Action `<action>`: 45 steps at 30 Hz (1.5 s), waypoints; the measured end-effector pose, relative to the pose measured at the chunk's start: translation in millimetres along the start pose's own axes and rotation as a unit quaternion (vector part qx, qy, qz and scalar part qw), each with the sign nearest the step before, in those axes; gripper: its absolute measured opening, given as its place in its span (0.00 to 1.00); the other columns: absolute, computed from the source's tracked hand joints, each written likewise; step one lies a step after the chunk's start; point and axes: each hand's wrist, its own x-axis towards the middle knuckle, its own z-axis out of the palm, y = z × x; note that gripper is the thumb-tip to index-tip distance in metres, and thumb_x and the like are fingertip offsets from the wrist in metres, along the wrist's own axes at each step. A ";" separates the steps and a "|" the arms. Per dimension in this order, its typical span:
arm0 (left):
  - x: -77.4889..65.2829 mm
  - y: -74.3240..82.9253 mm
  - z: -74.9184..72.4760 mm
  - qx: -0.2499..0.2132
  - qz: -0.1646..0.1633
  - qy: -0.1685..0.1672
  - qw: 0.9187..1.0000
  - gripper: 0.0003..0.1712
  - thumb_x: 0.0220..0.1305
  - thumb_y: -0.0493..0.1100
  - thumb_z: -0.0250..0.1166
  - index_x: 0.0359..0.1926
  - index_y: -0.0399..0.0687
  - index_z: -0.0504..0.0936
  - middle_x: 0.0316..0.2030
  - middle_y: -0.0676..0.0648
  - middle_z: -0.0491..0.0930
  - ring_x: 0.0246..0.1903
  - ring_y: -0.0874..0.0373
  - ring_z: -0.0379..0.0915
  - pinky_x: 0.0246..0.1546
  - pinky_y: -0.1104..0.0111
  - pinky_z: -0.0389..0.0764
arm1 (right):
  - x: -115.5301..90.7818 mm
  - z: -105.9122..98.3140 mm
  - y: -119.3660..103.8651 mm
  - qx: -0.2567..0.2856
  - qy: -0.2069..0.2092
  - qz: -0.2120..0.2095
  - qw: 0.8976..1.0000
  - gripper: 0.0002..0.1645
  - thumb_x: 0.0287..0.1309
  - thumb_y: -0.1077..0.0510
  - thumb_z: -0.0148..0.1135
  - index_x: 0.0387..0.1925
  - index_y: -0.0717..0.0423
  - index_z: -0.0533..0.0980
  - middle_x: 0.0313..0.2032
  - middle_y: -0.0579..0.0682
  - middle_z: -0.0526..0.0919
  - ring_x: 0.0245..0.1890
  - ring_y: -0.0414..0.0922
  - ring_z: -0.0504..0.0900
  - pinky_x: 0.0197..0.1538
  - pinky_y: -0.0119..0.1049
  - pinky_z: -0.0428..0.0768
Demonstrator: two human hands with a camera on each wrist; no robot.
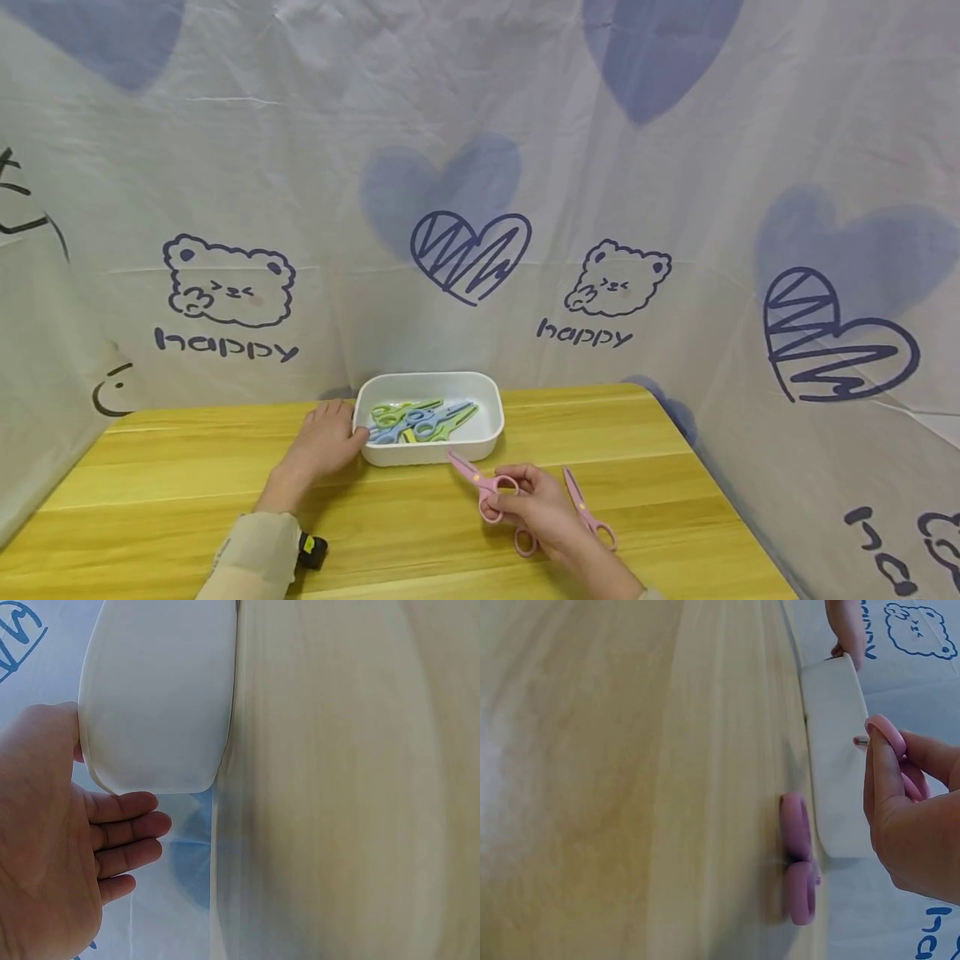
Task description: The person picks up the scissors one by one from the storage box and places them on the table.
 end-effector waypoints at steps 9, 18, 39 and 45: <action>-0.9 -0.8 0.7 -0.006 0.004 0.003 1.000 0.31 0.68 0.50 0.57 0.59 0.25 0.74 0.51 0.34 0.75 0.56 0.37 0.67 0.66 0.43 0.66 | 5.4 2.6 10.8 -0.042 0.018 0.009 0.999 0.37 0.59 0.75 0.66 0.65 0.82 0.60 0.47 0.60 0.77 0.41 0.45 0.85 0.48 0.35 0.86; 0.1 -0.5 0.1 -0.003 -0.001 -0.001 1.000 0.31 0.70 0.49 0.57 0.61 0.26 0.73 0.53 0.34 0.74 0.59 0.37 0.66 0.68 0.43 0.64 | 4.2 3.1 13.0 -0.069 0.033 0.017 0.997 0.34 0.58 0.74 0.61 0.65 0.81 0.62 0.46 0.60 0.76 0.40 0.46 0.86 0.47 0.37 0.87; 0.4 0.6 0.0 -0.009 -0.006 -0.002 1.000 0.29 0.70 0.49 0.58 0.59 0.27 0.73 0.50 0.36 0.74 0.57 0.38 0.66 0.66 0.44 0.65 | -2.0 -5.5 13.9 -0.192 -0.006 -0.021 0.981 0.32 0.58 0.70 0.70 0.62 0.78 0.71 0.51 0.61 0.84 0.47 0.47 0.84 0.47 0.37 0.87; 0.0 0.4 -0.6 -0.008 -0.006 -0.008 1.000 0.29 0.70 0.49 0.57 0.59 0.27 0.73 0.50 0.36 0.74 0.57 0.38 0.66 0.66 0.44 0.65 | -1.3 -7.0 14.5 -0.247 0.000 -0.046 0.968 0.29 0.58 0.68 0.72 0.59 0.76 0.74 0.50 0.61 0.86 0.47 0.49 0.86 0.45 0.34 0.87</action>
